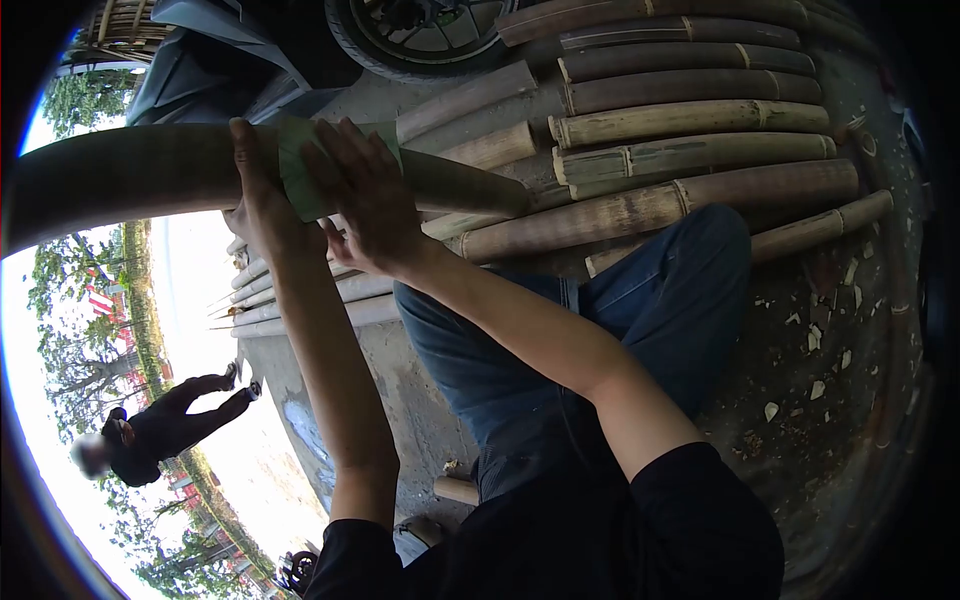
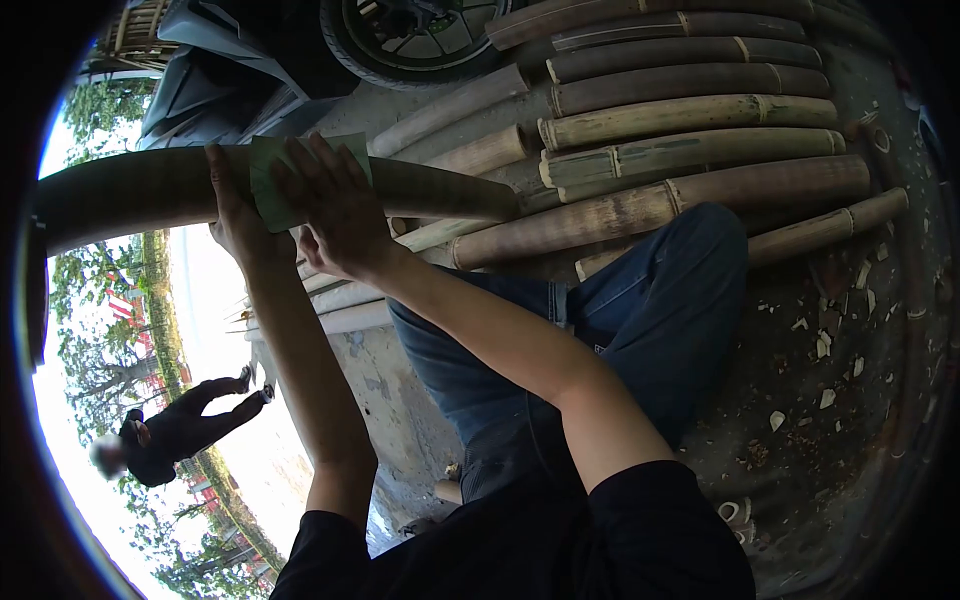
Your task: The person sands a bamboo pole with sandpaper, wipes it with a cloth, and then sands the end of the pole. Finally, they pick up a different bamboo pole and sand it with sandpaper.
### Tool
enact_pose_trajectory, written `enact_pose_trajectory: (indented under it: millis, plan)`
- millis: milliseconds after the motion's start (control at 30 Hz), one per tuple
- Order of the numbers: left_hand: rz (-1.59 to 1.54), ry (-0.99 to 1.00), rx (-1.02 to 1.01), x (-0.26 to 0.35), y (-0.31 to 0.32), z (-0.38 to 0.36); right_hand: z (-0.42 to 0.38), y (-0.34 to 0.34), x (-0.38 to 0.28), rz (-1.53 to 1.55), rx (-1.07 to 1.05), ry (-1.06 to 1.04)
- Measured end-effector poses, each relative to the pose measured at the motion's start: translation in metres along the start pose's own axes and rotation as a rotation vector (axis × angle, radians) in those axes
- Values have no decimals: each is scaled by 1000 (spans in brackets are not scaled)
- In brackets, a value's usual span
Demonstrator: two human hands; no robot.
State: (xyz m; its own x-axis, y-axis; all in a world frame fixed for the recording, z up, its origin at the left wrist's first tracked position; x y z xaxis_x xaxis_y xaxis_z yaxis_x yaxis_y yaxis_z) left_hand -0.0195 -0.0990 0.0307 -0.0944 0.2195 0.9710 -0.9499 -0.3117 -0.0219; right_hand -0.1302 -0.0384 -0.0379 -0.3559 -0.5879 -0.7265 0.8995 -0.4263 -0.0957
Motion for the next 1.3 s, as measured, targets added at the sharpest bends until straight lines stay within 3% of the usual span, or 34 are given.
enact_pose_trajectory:
  millis: [67,167,233,333,400,467,533,600,667,733,800,867,933,1000,1067,1200,1267,1300]
  plan:
    - [-29,46,-7,1,-5,2,-30,2,29,-94,-76,15]
    - [-43,91,-25,2,-15,-2,-112,-14,113,-139,-6,159]
    - [-50,111,-31,4,-14,-6,-114,-22,121,-178,-28,175]
    - [-44,141,22,7,-13,-19,-79,-21,76,-66,-19,46]
    - [-40,89,-22,9,-3,-24,-11,-20,9,26,19,-53]
    - [-22,89,-96,8,-2,-22,21,-23,-14,92,145,-84]
    - [-164,-1,-299,9,10,-18,36,-23,-18,19,141,-121]
    - [4,-23,-299,9,-10,2,39,-33,-11,32,93,-146]
    - [-324,169,-563,29,-27,29,39,-32,-7,106,-2,-153]
    - [-249,431,-926,89,12,24,37,-29,-8,139,-68,-163]
    - [-208,425,-898,95,11,27,29,-26,-13,141,-65,-122]
    - [-409,347,-769,85,2,35,17,-27,-11,124,-23,-90]
    - [-413,217,-792,79,0,33,-8,-30,3,38,104,-111]
    - [-295,289,-442,87,-18,38,-43,-18,43,-6,78,-11]
    - [-265,230,-389,82,-28,48,-87,-6,103,-50,62,117]
    - [-260,171,-212,69,-66,73,-190,11,234,-168,-166,491]
    - [-259,165,-248,69,-72,72,-190,11,237,-167,-195,535]
    - [-254,147,-271,66,-73,73,-170,13,215,-120,-154,435]
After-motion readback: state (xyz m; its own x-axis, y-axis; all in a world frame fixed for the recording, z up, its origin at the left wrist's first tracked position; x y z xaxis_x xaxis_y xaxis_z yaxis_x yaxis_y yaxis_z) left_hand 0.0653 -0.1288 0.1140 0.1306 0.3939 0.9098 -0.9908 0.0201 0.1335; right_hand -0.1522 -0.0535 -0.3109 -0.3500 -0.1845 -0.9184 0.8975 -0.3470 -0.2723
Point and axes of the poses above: each hand's wrist, its own z-axis towards the middle knuckle, its own y-axis out of the palm, x = y × z, the point moved 10 cm from there along z, towards the middle knuckle, and after that the axes turned 3 degrees about -x, right-handed, at the moved point
